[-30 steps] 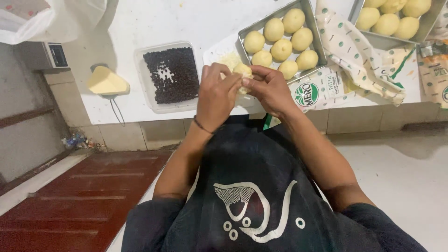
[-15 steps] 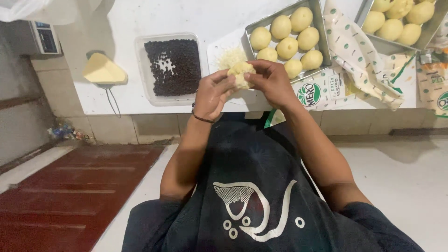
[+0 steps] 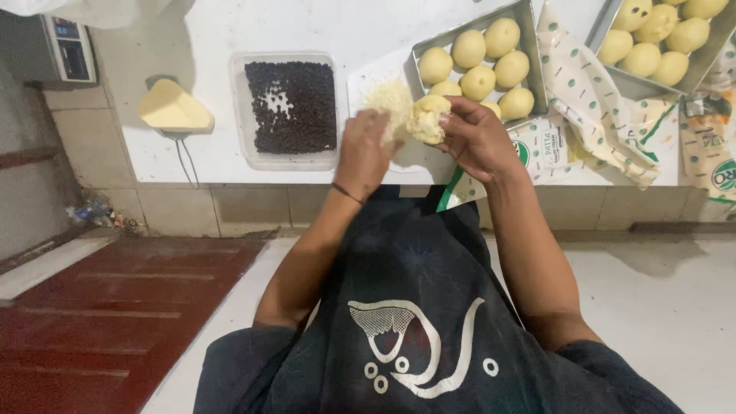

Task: Preparing filled buns by piping filling into dough portions and rolling them into balls

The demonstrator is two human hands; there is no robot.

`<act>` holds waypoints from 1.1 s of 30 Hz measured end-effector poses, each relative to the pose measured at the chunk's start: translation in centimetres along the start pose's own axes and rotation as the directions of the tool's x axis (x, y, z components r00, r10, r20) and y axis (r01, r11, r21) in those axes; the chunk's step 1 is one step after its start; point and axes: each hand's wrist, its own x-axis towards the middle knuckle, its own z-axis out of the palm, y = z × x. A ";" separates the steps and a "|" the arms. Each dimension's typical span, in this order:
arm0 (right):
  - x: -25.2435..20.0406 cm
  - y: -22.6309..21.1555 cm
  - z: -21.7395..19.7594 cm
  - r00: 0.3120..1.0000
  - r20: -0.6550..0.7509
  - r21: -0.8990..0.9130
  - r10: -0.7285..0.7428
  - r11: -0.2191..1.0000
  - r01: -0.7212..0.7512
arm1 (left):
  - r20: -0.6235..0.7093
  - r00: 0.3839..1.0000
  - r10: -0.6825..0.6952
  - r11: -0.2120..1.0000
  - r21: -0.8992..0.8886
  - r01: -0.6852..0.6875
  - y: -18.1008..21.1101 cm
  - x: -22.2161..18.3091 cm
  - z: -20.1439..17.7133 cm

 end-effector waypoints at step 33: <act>0.3 1.2 0.9 0.992 -0.062 -0.029 -0.109 0.994 0.107 | 0.014 0.999 0.041 0.999 -0.023 -0.040 3.5 0.8 -3.5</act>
